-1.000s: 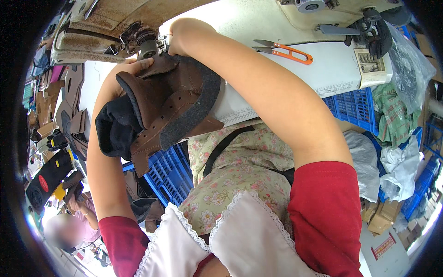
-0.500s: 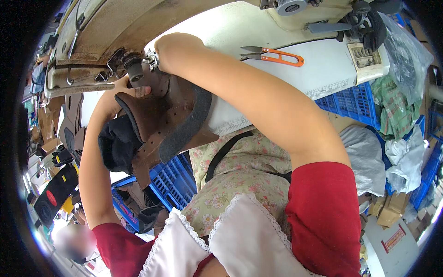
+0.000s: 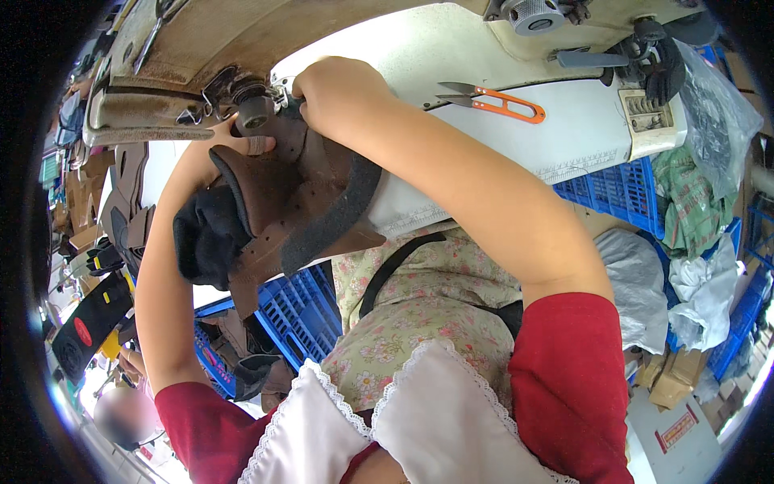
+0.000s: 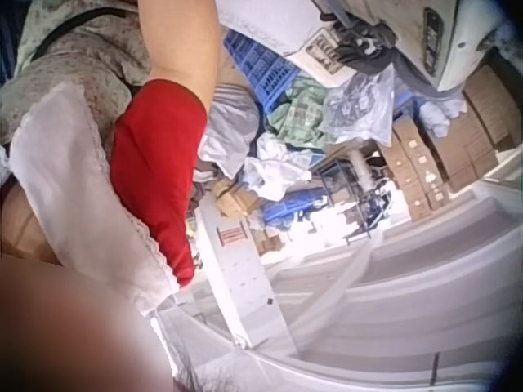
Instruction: Use an industrial sewing machine to stitch leather shoe components together.
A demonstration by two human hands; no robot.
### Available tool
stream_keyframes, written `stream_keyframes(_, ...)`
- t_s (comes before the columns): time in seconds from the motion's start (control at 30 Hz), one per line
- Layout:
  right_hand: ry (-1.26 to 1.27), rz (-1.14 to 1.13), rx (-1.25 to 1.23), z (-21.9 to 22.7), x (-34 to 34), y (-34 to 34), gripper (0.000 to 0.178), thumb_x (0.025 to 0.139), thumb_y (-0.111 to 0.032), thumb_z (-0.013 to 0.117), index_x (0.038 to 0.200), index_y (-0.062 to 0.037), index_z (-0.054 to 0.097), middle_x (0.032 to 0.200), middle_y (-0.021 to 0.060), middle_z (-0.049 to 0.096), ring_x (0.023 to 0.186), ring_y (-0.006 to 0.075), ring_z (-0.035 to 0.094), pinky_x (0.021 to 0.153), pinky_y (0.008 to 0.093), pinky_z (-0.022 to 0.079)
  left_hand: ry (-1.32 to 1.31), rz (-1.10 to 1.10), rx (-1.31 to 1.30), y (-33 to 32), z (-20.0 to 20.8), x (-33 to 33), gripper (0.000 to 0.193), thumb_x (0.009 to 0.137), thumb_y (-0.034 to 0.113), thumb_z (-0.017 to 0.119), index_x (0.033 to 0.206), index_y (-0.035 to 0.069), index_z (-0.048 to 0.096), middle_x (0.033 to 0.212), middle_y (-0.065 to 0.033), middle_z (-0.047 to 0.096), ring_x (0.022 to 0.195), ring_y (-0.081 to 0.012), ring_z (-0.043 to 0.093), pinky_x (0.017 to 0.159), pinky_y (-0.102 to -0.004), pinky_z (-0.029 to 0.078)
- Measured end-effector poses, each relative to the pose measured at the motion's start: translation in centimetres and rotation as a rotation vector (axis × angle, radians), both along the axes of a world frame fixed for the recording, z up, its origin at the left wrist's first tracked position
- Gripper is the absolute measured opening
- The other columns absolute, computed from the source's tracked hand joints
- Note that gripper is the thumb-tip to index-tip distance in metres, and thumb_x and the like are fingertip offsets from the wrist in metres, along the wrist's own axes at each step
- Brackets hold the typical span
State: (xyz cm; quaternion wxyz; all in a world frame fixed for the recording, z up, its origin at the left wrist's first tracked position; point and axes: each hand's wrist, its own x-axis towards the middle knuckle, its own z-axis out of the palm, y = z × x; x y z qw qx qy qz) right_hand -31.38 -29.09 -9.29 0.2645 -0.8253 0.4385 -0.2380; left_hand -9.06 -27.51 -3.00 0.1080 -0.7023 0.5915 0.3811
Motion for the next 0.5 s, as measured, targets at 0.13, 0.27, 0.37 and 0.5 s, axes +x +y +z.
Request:
stream_keyframes(0.13,0.002,-0.013,-0.029,0.25,0.15,0.19,0.022,0.079,-0.021,0.07,0.097,-0.0095,0.075,0.089,0.0168,0.069,0.088,0.0349,0.067,0.08,0.0441,0.052,0.144,-0.008,-0.106,-0.35,-0.54,0.36,0.068,0.071,0.047,0.082,0.123,0.006,0.066,0.111,-0.0142,0.071,0.102,-0.0292,0.065,0.093,-0.0391,0.049)
stream_keyframes(0.27,0.069,-0.044,-0.022,0.49,0.2,0.48,0.022,0.083,-0.023,0.069,0.099,-0.0105,0.076,0.095,0.015,0.07,0.094,0.032,0.068,0.085,0.044,0.055,0.125,-0.064,-0.196,-0.72,-0.46,0.39,0.062,0.07,0.037,0.086,0.12,0.006,0.068,0.11,-0.0131,0.071,0.099,-0.029,0.064,0.09,-0.0404,0.05)
stream_keyframes(0.37,0.082,-0.037,-0.057,0.5,-0.05,0.57,0.023,0.083,-0.023,0.068,0.101,-0.0107,0.076,0.097,0.0159,0.069,0.093,0.0327,0.068,0.085,0.0438,0.055,0.098,-0.081,-0.214,-0.8,-0.28,0.29,0.058,0.07,0.029,0.086,0.119,0.005,0.068,0.109,-0.0123,0.071,0.098,-0.028,0.064,0.089,-0.0394,0.05)
stream_keyframes(0.5,0.083,-0.001,-0.045,0.42,-0.17,0.45,0.023,0.084,-0.023,0.068,0.102,-0.0106,0.076,0.1,0.0178,0.068,0.093,0.0341,0.068,0.084,0.0434,0.055,0.135,-0.077,-0.263,-0.59,-0.33,0.34,0.057,0.07,0.026,0.086,0.119,0.004,0.068,0.11,-0.0128,0.07,0.098,-0.0271,0.064,0.089,-0.0388,0.051)
